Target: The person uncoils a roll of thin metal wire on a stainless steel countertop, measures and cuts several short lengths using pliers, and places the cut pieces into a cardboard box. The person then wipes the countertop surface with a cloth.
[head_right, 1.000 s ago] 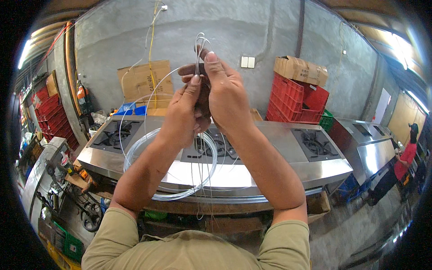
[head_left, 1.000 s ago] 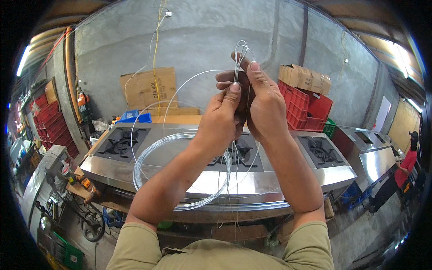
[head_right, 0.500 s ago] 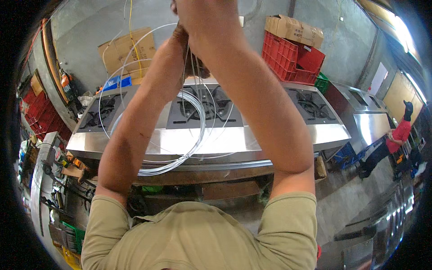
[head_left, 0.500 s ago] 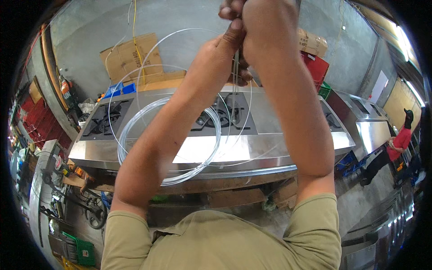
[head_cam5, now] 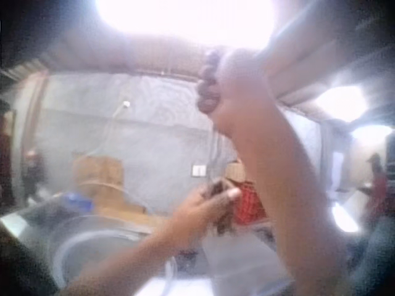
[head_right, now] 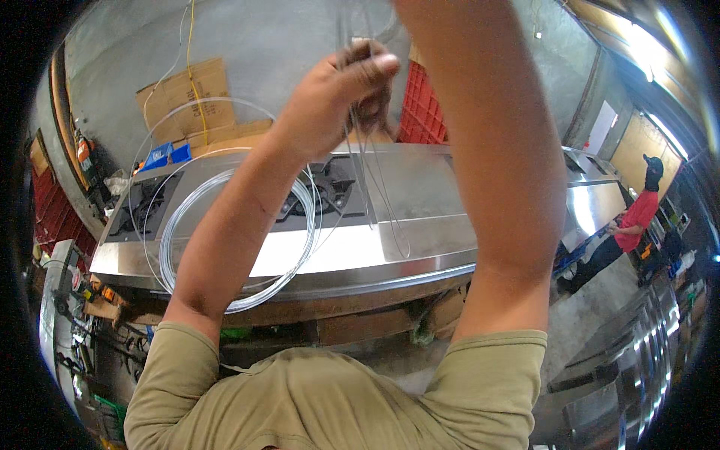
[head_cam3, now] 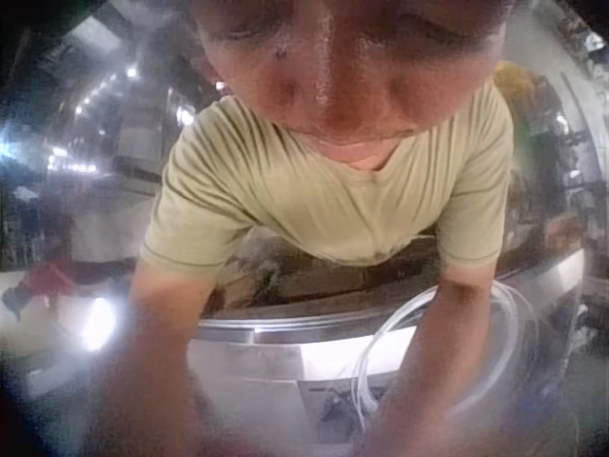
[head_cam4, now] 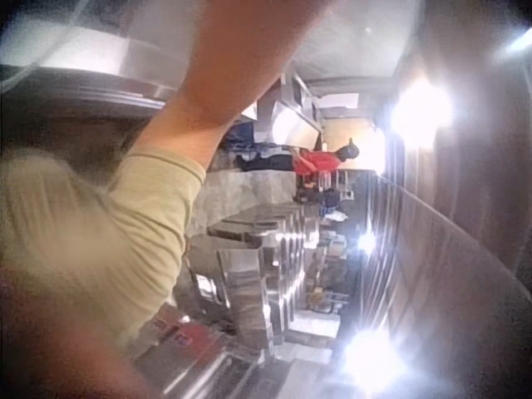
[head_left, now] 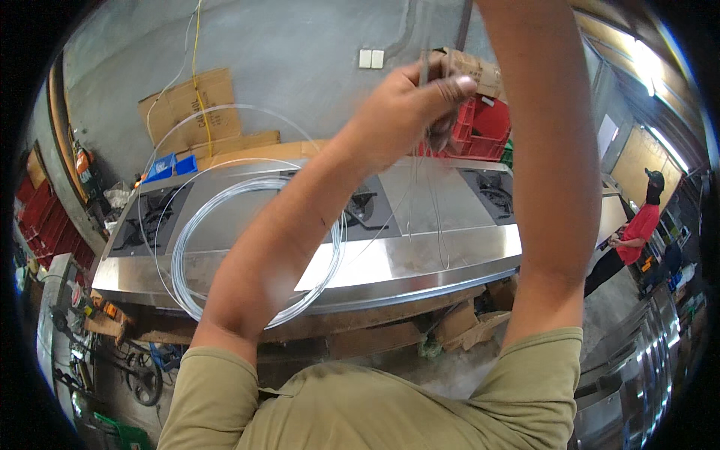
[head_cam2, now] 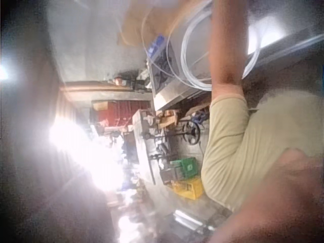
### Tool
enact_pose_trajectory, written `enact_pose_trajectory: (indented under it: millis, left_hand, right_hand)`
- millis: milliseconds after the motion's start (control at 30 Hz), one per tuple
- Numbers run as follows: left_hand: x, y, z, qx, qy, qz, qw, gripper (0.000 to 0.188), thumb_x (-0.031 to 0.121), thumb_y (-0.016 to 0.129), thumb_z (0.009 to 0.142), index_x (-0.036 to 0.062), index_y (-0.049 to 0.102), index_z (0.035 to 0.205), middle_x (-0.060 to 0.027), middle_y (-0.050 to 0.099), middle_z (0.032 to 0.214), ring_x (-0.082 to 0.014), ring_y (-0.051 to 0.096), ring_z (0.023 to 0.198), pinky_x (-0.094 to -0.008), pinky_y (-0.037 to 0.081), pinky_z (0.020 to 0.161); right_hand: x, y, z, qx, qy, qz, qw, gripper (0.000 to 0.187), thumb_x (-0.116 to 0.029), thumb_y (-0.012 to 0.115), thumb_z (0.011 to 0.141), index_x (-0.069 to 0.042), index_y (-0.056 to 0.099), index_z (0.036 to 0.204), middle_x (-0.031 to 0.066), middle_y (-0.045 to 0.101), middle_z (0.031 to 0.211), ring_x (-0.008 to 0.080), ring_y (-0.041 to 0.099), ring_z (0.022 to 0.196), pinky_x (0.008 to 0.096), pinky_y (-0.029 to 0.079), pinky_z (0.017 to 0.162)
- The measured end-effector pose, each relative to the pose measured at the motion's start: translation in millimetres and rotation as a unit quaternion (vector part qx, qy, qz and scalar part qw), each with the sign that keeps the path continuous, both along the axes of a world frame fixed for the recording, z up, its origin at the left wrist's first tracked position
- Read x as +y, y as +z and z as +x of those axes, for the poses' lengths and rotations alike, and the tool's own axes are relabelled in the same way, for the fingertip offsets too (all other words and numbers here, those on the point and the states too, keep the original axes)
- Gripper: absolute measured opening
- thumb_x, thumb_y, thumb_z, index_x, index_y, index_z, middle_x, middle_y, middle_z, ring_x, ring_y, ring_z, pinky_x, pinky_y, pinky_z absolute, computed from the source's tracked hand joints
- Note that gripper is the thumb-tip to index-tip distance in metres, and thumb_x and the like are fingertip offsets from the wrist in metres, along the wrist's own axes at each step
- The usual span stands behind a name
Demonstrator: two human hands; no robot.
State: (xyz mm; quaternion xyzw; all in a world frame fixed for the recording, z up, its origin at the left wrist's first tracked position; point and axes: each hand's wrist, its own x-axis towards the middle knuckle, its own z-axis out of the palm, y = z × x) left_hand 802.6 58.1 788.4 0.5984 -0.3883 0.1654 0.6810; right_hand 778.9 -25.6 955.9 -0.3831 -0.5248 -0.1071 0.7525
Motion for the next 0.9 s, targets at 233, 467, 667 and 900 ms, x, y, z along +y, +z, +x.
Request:
enact_pose_trajectory:
  millis: [233,467,667,900]
  left_hand:
    - [-9,-73,2,0.089,0.149,0.137,0.975,0.039,0.047,0.057,0.096,0.0074,0.053,0.095,0.0068,0.041,0.056,-0.0043,0.04,0.042,-0.0223,0.04,0.041]
    - [10,-109,1,0.186,0.062,0.103,0.975,0.042,0.047,0.05,0.1,0.0064,0.057,0.092,0.0056,0.042,0.06,-0.0052,0.04,0.053,-0.0238,0.035,0.048]
    - [31,-78,-13,0.107,0.227,0.175,0.952,0.047,0.043,0.05,0.099,-0.0002,0.068,0.105,-0.0126,0.067,0.078,-0.0191,0.058,0.073,-0.0339,0.047,0.073]
    - [37,3,1,-0.142,0.333,0.258,0.895,0.035,0.029,0.055,0.095,-0.0004,0.073,0.096,-0.0209,0.07,0.086,-0.0327,0.065,0.075,-0.0415,0.05,0.074]
  right_hand:
    - [-90,59,82,0.014,-0.028,0.116,0.993,0.034,-0.031,0.042,0.101,-0.019,0.043,0.069,-0.0059,0.036,0.052,0.0092,0.031,0.039,0.0261,0.023,0.036]
    - [-181,77,213,0.003,0.226,-0.07,0.972,0.034,-0.034,0.043,0.101,-0.015,0.046,0.073,-0.0031,0.039,0.054,0.0115,0.033,0.044,0.0286,0.028,0.041]
    - [-217,-23,213,0.104,-0.074,0.231,0.965,0.029,-0.019,0.046,0.093,-0.014,0.037,0.066,0.0001,0.036,0.059,0.0144,0.027,0.05,0.0333,0.021,0.047]
    - [-337,-108,215,-0.008,-0.06,0.302,0.952,0.032,-0.031,0.051,0.089,0.0,0.059,0.085,0.0112,0.059,0.076,0.0224,0.059,0.073,0.0405,0.046,0.073]
